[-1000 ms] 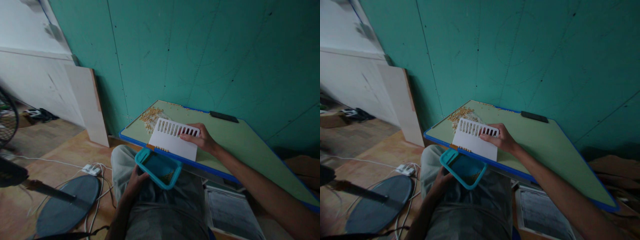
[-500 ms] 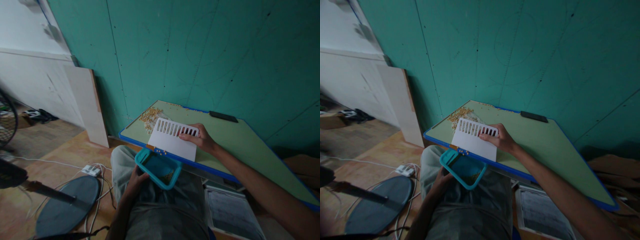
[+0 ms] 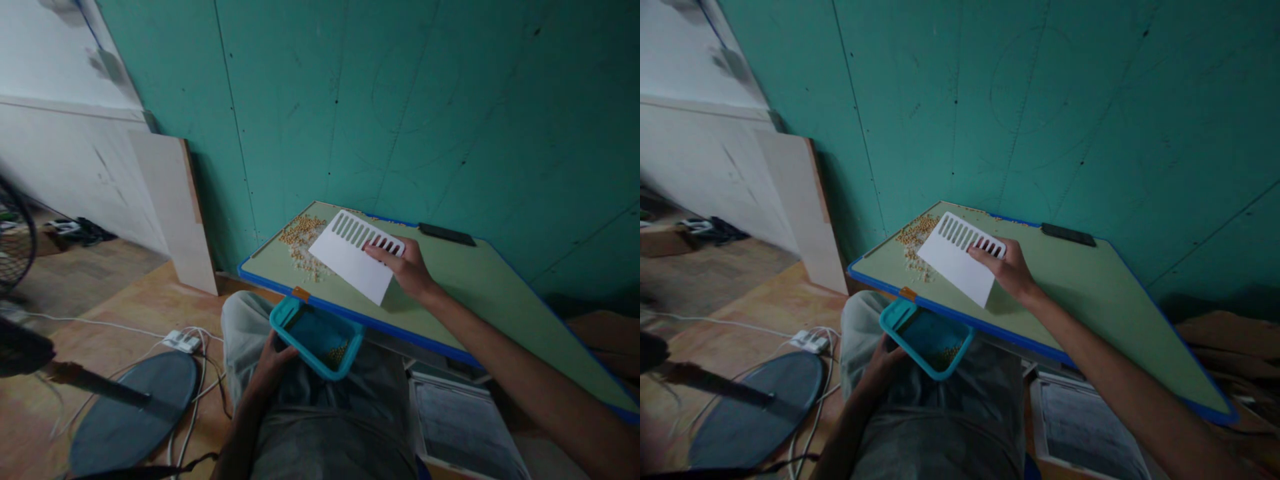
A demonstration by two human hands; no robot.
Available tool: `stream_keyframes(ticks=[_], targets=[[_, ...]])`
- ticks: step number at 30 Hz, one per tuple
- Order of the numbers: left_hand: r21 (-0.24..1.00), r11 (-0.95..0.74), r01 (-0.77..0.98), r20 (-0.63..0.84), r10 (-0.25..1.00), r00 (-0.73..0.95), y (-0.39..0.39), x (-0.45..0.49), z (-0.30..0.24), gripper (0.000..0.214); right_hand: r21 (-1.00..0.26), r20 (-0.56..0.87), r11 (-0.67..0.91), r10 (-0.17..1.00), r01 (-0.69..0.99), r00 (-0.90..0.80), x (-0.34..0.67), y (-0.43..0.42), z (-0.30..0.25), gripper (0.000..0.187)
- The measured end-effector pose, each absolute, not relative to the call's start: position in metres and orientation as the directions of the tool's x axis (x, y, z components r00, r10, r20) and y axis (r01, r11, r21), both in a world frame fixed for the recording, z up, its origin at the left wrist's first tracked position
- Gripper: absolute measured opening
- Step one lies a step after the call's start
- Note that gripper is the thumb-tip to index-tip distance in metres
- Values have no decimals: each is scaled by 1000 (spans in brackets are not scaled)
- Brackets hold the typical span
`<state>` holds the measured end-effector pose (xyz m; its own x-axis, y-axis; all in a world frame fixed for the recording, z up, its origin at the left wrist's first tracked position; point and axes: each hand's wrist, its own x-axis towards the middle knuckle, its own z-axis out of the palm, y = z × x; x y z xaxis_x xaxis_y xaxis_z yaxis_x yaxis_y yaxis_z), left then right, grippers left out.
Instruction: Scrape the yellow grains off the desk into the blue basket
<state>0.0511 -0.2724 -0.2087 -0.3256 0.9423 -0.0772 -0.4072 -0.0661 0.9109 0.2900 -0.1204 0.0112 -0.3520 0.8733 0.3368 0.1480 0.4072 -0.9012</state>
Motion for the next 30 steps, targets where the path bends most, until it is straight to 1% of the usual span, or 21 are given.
stream_keyframes(ticks=[4,9,15,22,26,30], targets=[[910,-74,-408,-74,939,-335,-271,52,-213,79,-905,351,403,888,134,-296,289,-116,9,38],[897,-80,-435,-74,942,-327,-272,53,-208,79,-903,336,400,884,155,-325,286,-114,5,40],[912,-68,-405,-76,941,-329,-275,54,-199,81,-906,310,385,886,177,-345,285,-110,-1,42],[899,-82,-431,-61,949,-309,-274,52,-210,76,-923,261,341,897,181,-356,282,-107,-8,46],[875,-75,-477,-77,953,-292,-275,53,-213,80,-926,258,336,898,174,-357,282,-108,-10,47],[887,-57,-457,-87,954,-288,-277,54,-207,83,-929,248,329,893,170,-376,282,-109,-10,46]])
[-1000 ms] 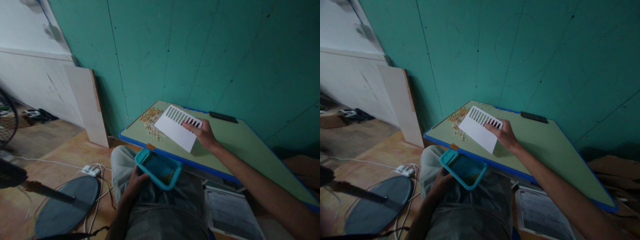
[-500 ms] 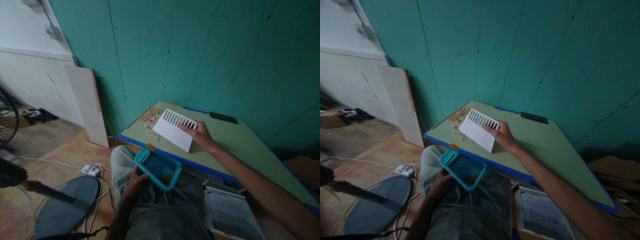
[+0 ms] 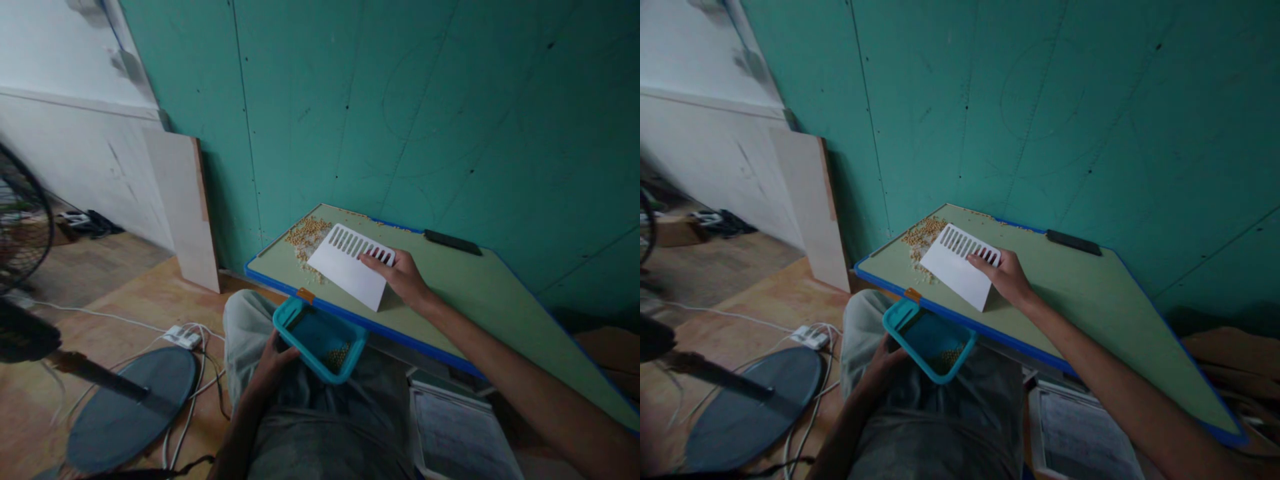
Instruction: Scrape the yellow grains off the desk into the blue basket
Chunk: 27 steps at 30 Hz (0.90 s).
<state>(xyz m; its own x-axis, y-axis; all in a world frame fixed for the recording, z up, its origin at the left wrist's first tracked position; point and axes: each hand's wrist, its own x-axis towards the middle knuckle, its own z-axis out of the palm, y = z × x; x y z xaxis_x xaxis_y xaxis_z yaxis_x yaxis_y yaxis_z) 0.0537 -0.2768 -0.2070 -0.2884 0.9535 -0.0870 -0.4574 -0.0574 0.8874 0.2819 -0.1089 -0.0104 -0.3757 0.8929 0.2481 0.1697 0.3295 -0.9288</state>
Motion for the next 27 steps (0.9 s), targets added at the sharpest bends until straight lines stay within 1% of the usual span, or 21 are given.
stream_keyframes(ticks=[6,12,17,23,27], targets=[[891,-85,-446,-68,946,-316,-277,53,-206,88,-941,226,301,898,153,-378,280,-111,-10,48],[891,-94,-445,-39,959,-279,-273,51,-213,87,-948,219,291,888,125,-403,279,-110,-14,49],[883,-115,-456,-25,957,-289,-274,51,-214,87,-953,215,282,884,108,-415,276,-113,-16,49],[888,-113,-446,-25,956,-292,-274,50,-215,85,-944,262,311,910,110,-322,275,-114,-13,52],[896,-100,-433,-33,957,-289,-273,49,-218,82,-943,263,311,916,122,-302,276,-112,-15,53]])
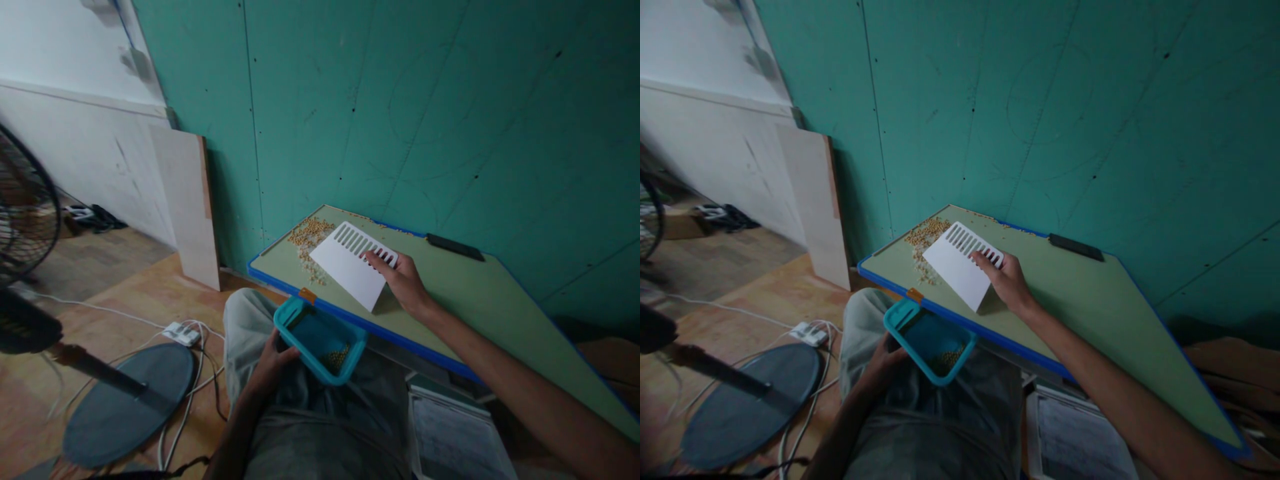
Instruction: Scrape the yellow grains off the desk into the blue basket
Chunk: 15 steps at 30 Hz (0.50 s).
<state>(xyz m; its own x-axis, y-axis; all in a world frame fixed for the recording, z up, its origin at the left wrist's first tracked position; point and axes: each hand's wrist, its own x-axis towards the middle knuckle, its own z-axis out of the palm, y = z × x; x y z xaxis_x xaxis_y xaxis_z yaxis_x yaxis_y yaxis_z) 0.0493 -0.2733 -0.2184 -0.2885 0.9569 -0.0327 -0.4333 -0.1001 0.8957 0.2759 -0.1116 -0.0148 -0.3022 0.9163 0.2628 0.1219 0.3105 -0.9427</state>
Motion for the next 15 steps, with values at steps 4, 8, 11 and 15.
stream_keyframes(ticks=[4,8,11,15], targets=[[890,-103,-444,-29,959,-282,-271,48,-226,91,-949,243,295,911,113,-334,275,-110,-19,53],[891,-115,-440,-20,956,-292,-270,48,-227,92,-951,242,294,900,97,-362,275,-111,-20,52],[904,-112,-413,-19,954,-299,-271,48,-224,91,-953,233,285,907,103,-352,275,-112,-20,52],[922,-105,-373,-16,951,-307,-270,46,-224,90,-961,213,263,905,90,-369,274,-112,-21,52]])
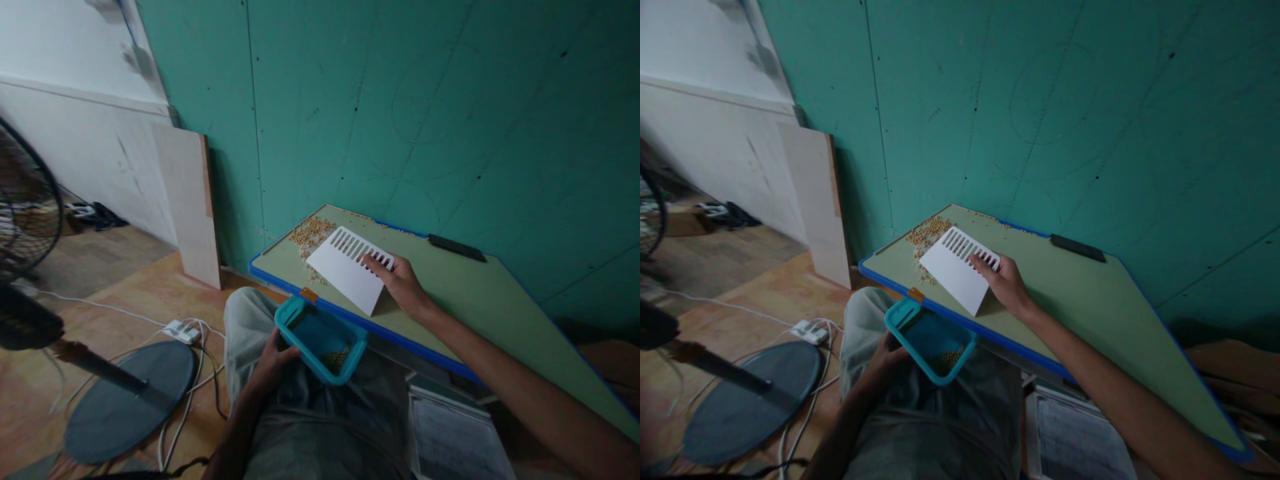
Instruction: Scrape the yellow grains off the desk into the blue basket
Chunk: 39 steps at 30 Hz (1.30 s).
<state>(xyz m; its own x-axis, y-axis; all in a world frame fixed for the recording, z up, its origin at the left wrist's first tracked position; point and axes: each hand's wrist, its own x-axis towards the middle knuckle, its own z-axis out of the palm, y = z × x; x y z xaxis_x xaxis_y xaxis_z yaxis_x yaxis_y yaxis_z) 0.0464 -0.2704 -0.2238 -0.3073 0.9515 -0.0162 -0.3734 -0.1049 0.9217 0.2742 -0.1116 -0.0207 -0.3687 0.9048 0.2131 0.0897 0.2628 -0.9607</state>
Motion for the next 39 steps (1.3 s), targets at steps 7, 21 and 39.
stream_keyframes(ticks=[7,21,39], targets=[[915,-102,-391,-15,958,-286,-272,47,-222,86,-958,213,267,905,102,-368,273,-113,-22,51],[915,-109,-388,-5,959,-282,-271,46,-228,87,-967,185,239,898,90,-399,274,-114,-24,52],[917,-120,-381,5,957,-289,-271,45,-232,83,-952,204,280,883,127,-423,276,-115,-20,53]])
